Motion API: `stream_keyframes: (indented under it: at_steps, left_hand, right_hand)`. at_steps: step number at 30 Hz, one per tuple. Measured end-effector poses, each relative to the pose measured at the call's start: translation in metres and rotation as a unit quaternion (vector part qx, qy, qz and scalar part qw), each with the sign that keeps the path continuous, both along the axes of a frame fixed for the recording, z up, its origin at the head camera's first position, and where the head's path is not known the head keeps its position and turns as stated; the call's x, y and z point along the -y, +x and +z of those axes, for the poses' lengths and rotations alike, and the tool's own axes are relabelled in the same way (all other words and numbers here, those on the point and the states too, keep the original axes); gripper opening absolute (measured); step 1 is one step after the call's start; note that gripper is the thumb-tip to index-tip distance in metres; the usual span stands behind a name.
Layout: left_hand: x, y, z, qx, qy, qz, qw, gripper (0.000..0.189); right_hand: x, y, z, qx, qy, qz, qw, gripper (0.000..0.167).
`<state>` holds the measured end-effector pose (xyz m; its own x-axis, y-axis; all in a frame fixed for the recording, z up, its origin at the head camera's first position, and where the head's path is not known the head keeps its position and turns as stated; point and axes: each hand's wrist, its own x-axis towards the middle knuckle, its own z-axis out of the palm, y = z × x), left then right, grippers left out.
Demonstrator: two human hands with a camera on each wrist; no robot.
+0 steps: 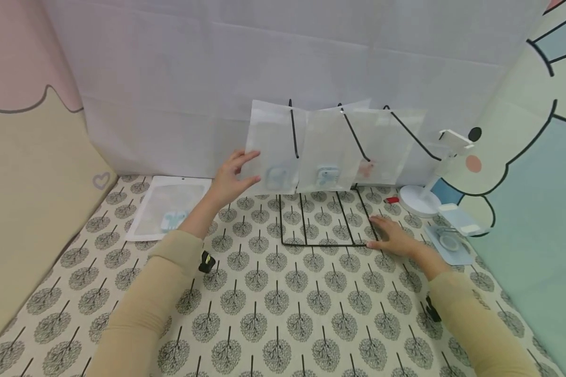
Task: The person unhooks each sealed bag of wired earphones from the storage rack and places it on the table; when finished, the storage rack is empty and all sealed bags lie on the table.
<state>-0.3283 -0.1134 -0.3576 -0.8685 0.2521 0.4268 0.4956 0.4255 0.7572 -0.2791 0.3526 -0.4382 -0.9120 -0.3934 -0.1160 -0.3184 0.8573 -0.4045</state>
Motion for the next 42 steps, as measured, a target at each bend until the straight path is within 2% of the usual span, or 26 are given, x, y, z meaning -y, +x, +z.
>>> stream_keyframes:
  at_steps: [5, 9, 14, 20, 27, 33, 42]
  left_hand:
    - [0.003, 0.004, 0.005, -0.006, 0.012, -0.027, 0.9996, 0.066]
    - [0.007, 0.009, 0.010, -0.012, -0.010, -0.039, 0.9991, 0.071]
    - [0.014, 0.016, 0.017, -0.018, -0.030, -0.043, 0.9984, 0.074]
    - [0.022, 0.023, 0.029, -0.053, -0.051, -0.049, 0.9961, 0.075]
    - [0.029, 0.030, 0.043, -0.090, -0.078, -0.040, 0.9920, 0.074]
    - [0.033, 0.040, 0.053, -0.088, -0.086, -0.039, 0.9917, 0.074]
    - [0.039, 0.052, 0.064, -0.100, -0.102, -0.060, 0.9879, 0.074]
  right_hand:
    - [-0.003, -0.001, 0.000, 0.004, -0.003, -0.003, 1.0000, 0.088]
    - [-0.003, 0.000, 0.001, 0.007, -0.006, -0.005, 0.9999, 0.089]
    - [-0.001, 0.001, 0.002, 0.002, -0.010, 0.000, 0.9999, 0.087]
    - [0.000, 0.003, 0.006, -0.003, -0.003, 0.001, 1.0000, 0.087]
    - [0.000, 0.002, 0.007, -0.003, -0.004, 0.003, 1.0000, 0.087]
    - [0.000, 0.003, 0.007, -0.003, -0.007, 0.005, 1.0000, 0.087]
    - [0.000, 0.005, 0.007, 0.003, -0.011, -0.001, 0.9999, 0.087]
